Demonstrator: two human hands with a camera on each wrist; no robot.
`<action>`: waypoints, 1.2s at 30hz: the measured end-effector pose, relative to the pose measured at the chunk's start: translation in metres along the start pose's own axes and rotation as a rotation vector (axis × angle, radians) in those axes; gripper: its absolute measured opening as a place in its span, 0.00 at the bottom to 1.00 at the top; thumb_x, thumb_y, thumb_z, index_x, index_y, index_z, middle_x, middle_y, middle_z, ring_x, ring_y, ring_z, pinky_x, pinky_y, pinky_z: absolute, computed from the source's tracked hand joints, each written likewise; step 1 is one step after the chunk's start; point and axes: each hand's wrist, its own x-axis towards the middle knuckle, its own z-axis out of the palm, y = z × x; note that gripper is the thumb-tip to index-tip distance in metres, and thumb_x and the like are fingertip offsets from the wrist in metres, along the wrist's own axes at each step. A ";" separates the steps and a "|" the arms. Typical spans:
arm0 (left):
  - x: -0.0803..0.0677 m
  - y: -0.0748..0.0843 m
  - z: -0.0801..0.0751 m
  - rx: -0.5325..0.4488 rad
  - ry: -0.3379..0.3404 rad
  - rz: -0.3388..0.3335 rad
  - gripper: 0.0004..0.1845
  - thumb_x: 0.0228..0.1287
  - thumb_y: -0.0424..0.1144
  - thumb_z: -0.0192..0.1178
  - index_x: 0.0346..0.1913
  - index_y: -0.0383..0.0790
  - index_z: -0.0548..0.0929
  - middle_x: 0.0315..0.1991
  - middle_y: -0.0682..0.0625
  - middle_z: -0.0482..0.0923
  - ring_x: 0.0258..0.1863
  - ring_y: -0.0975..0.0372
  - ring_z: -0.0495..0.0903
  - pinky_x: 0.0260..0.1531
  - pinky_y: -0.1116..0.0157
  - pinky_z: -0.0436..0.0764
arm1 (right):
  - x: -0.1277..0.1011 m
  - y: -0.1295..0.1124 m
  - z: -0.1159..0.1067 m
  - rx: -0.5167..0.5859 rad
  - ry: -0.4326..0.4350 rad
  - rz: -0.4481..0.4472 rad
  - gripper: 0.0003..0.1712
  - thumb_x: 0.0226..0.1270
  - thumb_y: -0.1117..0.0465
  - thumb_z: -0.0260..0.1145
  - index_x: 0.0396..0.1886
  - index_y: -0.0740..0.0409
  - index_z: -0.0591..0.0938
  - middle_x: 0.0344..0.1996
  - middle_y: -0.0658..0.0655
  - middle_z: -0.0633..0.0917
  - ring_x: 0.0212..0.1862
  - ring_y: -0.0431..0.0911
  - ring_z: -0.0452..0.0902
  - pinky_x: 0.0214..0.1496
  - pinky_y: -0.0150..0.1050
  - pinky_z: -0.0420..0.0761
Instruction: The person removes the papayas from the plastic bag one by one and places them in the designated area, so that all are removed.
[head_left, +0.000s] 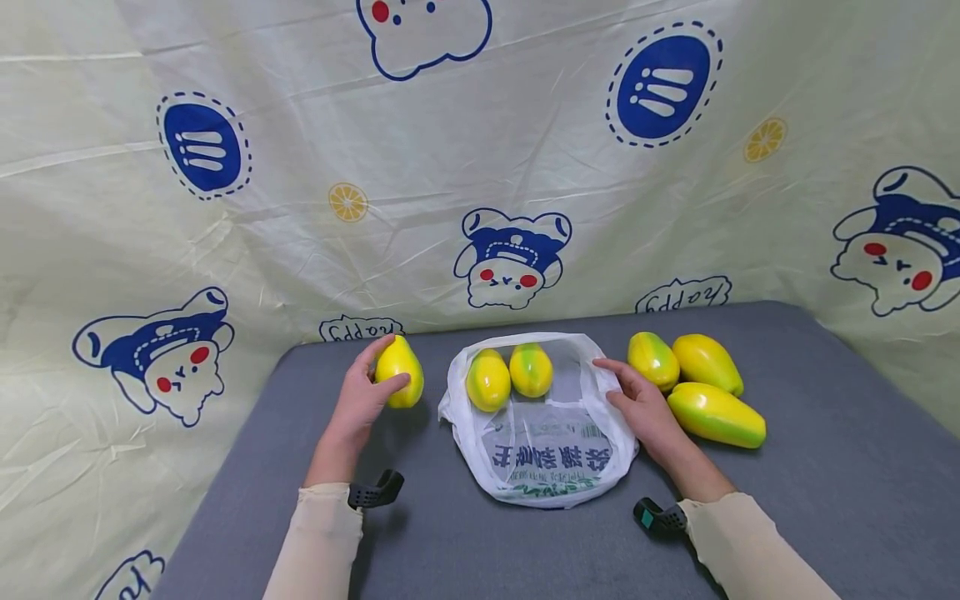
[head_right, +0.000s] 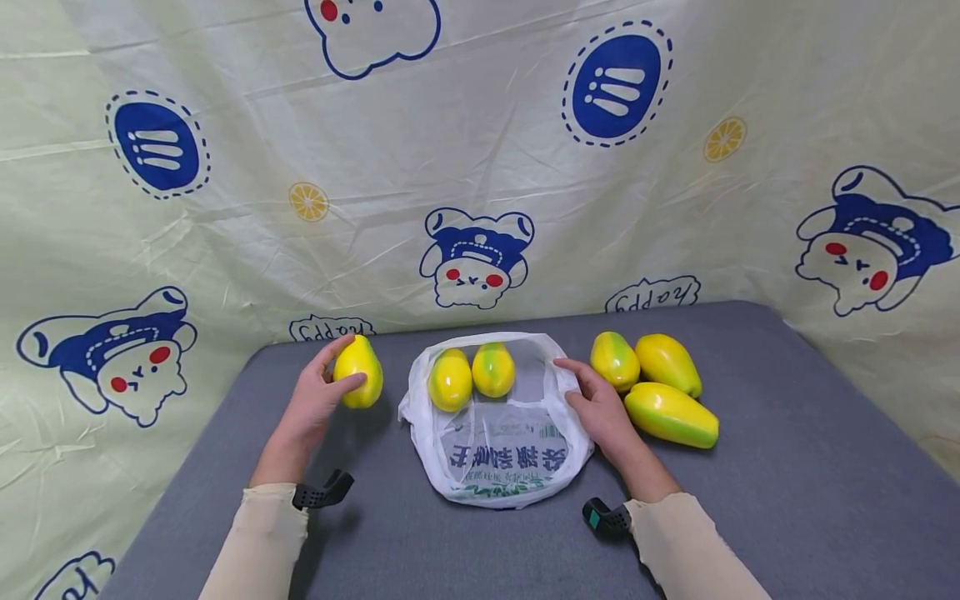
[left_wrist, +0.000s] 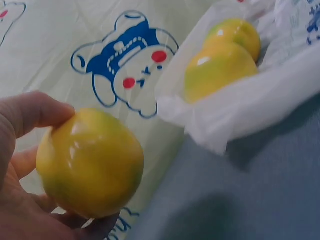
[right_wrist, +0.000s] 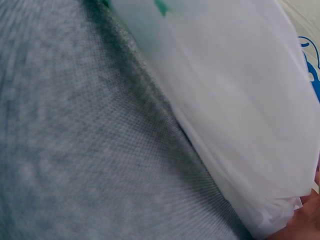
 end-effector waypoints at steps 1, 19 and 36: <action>0.001 -0.002 -0.002 0.007 0.011 -0.008 0.37 0.63 0.33 0.63 0.74 0.56 0.66 0.75 0.44 0.57 0.63 0.48 0.66 0.58 0.56 0.73 | 0.000 0.000 0.000 -0.001 0.001 0.000 0.30 0.76 0.69 0.48 0.75 0.51 0.65 0.79 0.61 0.59 0.74 0.61 0.60 0.75 0.62 0.63; 0.008 -0.033 -0.022 0.166 0.026 -0.076 0.39 0.63 0.33 0.61 0.77 0.51 0.62 0.77 0.41 0.55 0.66 0.46 0.61 0.64 0.47 0.67 | 0.001 0.000 0.000 -0.022 0.000 0.012 0.29 0.77 0.67 0.49 0.75 0.49 0.66 0.79 0.61 0.59 0.73 0.60 0.60 0.74 0.62 0.64; 0.008 -0.042 -0.023 0.226 0.042 -0.057 0.35 0.65 0.33 0.56 0.76 0.45 0.63 0.77 0.39 0.54 0.68 0.45 0.58 0.69 0.44 0.62 | 0.001 0.001 0.000 -0.024 -0.006 0.021 0.28 0.77 0.66 0.49 0.75 0.48 0.67 0.78 0.60 0.60 0.70 0.58 0.64 0.72 0.59 0.69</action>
